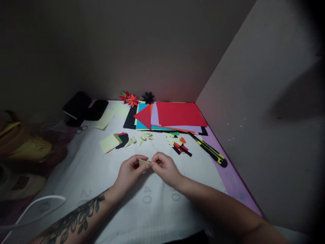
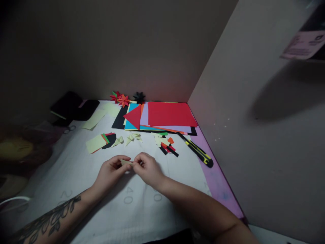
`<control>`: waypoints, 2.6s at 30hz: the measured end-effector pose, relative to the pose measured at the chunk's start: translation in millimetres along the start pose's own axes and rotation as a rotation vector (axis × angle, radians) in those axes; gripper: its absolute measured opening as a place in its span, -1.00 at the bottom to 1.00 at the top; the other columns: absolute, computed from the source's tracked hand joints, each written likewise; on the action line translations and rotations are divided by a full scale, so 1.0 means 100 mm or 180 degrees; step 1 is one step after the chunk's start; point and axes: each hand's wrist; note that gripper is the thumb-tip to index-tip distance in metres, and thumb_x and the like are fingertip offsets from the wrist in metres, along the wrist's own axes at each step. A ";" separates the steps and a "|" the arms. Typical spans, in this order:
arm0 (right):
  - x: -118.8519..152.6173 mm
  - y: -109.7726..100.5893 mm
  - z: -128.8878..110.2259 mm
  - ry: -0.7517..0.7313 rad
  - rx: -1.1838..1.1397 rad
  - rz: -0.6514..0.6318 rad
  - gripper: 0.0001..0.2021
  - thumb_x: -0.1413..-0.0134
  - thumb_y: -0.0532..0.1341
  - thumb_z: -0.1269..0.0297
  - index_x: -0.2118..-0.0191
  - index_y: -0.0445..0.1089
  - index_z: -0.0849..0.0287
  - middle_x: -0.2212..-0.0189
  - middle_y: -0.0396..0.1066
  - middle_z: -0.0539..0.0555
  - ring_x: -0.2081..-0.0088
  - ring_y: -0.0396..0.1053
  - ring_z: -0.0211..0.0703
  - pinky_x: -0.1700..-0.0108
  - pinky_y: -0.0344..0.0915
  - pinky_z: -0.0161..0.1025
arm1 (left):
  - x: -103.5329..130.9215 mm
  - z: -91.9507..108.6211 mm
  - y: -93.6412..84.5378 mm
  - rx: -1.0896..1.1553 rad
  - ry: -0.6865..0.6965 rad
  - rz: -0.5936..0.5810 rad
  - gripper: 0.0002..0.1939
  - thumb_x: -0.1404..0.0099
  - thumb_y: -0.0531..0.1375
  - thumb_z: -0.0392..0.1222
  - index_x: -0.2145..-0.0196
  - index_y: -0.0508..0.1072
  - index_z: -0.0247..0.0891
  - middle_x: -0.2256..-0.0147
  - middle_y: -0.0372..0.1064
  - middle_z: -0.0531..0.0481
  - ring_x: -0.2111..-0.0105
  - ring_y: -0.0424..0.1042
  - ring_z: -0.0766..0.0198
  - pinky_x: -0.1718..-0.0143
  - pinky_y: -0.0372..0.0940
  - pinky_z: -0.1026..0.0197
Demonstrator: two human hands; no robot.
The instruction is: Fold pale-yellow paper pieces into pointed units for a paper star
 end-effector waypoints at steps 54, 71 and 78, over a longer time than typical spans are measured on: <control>-0.07 -0.07 0.08 0.0115 -0.0232 -0.0031 -0.95 0.00 0.20 0.34 0.38 0.28 0.14 0.51 0.27 -0.08 0.48 0.24 -0.28 0.43 0.18 -0.34 | -0.10 -0.05 -0.14 -0.0251 0.0379 -0.0979 -0.94 -0.10 0.19 -0.27 0.42 0.34 -0.28 0.53 0.31 0.12 0.52 0.27 0.40 0.47 0.14 0.35; -0.06 -0.08 0.10 -0.0795 -0.0012 0.0166 -0.77 0.08 0.12 0.56 0.36 0.43 0.10 0.35 0.40 0.01 0.29 0.38 -0.21 0.32 0.29 -0.32 | -0.07 0.00 -0.20 -0.0059 0.0201 -0.0748 -0.75 -0.20 0.14 -0.20 0.19 0.52 -0.26 0.33 0.49 -0.03 0.42 0.42 0.30 0.33 0.32 0.25; -0.02 -0.09 0.07 -0.0963 0.0087 0.0386 -0.79 0.06 0.16 0.54 0.37 0.46 0.10 0.37 0.44 0.02 0.33 0.39 -0.21 0.33 0.30 -0.31 | -0.03 0.00 -0.22 -0.1114 0.1880 -0.0464 -0.86 -0.18 0.21 -0.33 0.28 0.53 -0.24 0.25 0.52 -0.08 0.22 0.50 0.22 0.18 0.38 0.20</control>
Point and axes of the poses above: each hand's wrist, its own x-axis away from the middle knuckle, its own y-axis out of the palm, z = x × y
